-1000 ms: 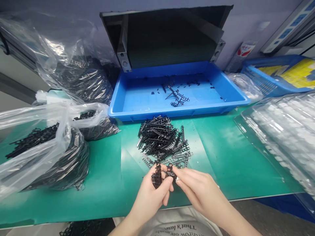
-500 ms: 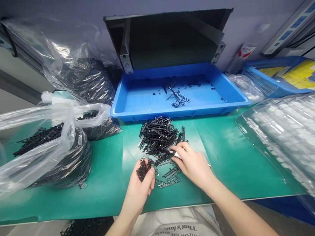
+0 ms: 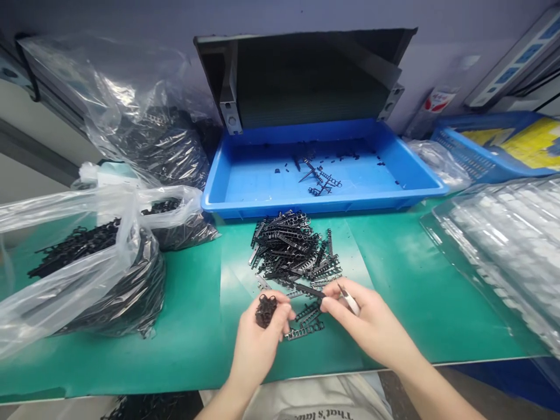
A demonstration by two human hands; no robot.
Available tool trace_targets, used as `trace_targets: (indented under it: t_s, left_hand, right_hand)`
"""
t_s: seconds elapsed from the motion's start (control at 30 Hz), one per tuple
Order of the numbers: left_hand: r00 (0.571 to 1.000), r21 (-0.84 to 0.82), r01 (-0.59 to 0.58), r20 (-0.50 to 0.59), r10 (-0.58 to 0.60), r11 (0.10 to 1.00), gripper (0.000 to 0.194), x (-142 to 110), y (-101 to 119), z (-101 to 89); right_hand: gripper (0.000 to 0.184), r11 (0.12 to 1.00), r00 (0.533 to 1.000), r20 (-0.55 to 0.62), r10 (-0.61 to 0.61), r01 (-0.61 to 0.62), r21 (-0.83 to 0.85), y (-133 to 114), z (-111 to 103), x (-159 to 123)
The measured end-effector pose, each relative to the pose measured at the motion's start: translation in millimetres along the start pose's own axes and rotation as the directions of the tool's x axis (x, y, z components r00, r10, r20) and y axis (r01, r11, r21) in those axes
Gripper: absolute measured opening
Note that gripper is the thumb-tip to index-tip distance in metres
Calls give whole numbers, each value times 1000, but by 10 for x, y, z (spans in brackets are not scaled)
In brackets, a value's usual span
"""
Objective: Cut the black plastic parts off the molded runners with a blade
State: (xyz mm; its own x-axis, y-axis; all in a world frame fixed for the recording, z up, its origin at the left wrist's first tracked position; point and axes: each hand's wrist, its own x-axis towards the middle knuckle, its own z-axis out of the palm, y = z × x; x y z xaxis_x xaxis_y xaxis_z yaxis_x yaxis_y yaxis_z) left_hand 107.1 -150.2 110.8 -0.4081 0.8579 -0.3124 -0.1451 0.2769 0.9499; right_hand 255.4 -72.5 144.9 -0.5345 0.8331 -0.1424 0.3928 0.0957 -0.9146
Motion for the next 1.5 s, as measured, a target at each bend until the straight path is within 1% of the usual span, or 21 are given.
trace_targets:
  t_s: [0.03,0.1,0.17,0.2,0.27,0.37,0.43,0.53,0.57,0.63,0.7,0.77,0.9,1.1,1.2,1.27,1.33,1.43,1.5]
  left_hand:
    - [1000,-85,4,14,-3,996,26,-13,-9,48]
    - [1000,-230,-3,13,6,973,32,-30,-11,117]
    - [1000,-305,-3,29,12,952,32,-41,2,144]
    - [999,-315,3,44,12,949,31,-45,12,145]
    - [997,-309,23,77,1,951,29,-52,36,133]
    - [994,-307,78,98,-50,948,28,-57,80,115]
    - [988,-317,131,122,-96,939,27,-57,114,111]
    - [958,-336,252,220,-185,907,28,-57,160,106]
    - [943,-341,292,258,-209,894,27,-56,172,103]
    - [922,-350,342,303,-240,872,27,-54,188,92]
    - [916,-354,359,310,-254,864,27,-51,195,79]
    - [915,-353,362,310,-257,863,28,-46,194,66]
    - [909,-335,374,320,-268,865,31,-35,185,55]
    - [912,-304,359,315,-263,883,31,-23,165,62]
    - [921,-247,322,305,-242,914,31,-29,173,75]
    - [927,-173,313,269,-261,934,28,-42,199,99]
    - [936,-113,312,206,-286,943,24,-56,235,134]
    - [952,-107,292,128,-278,950,22,-66,269,180]
    - [957,-117,280,109,-268,953,22,-64,256,194]
  right_hand:
    - [29,993,997,39,60,-64,103,6,68,-25]
    - [40,951,982,137,131,-164,262,31,205,-79]
    - [45,916,969,198,145,-207,343,56,319,-133]
    - [45,914,970,200,141,-205,350,66,361,-158]
    - [43,942,979,166,121,-166,292,78,409,-203]
    - [40,994,992,117,41,-53,99,96,390,-246]
    - [35,1000,996,83,-16,18,-24,105,326,-253]
    - [24,978,991,34,-127,131,-161,93,185,-227]
    - [24,963,983,40,-177,182,-197,80,137,-212]
    - [30,924,961,92,-259,275,-266,46,58,-185]
    - [34,894,947,156,-281,318,-315,16,11,-168]
    - [34,876,937,192,-291,342,-340,4,-5,-165]
    - [35,854,925,208,-317,374,-360,20,0,-173]
    - [32,852,927,216,-307,369,-372,37,-7,-170]
    - [33,840,931,215,-294,359,-407,34,-7,-168]
    - [34,827,931,214,-297,362,-430,31,0,-165]
    - [35,817,931,215,-295,363,-448,30,13,-160]
    - [36,805,933,202,-297,358,-473,38,38,-155]
    - [37,800,933,185,-310,361,-480,50,63,-159]
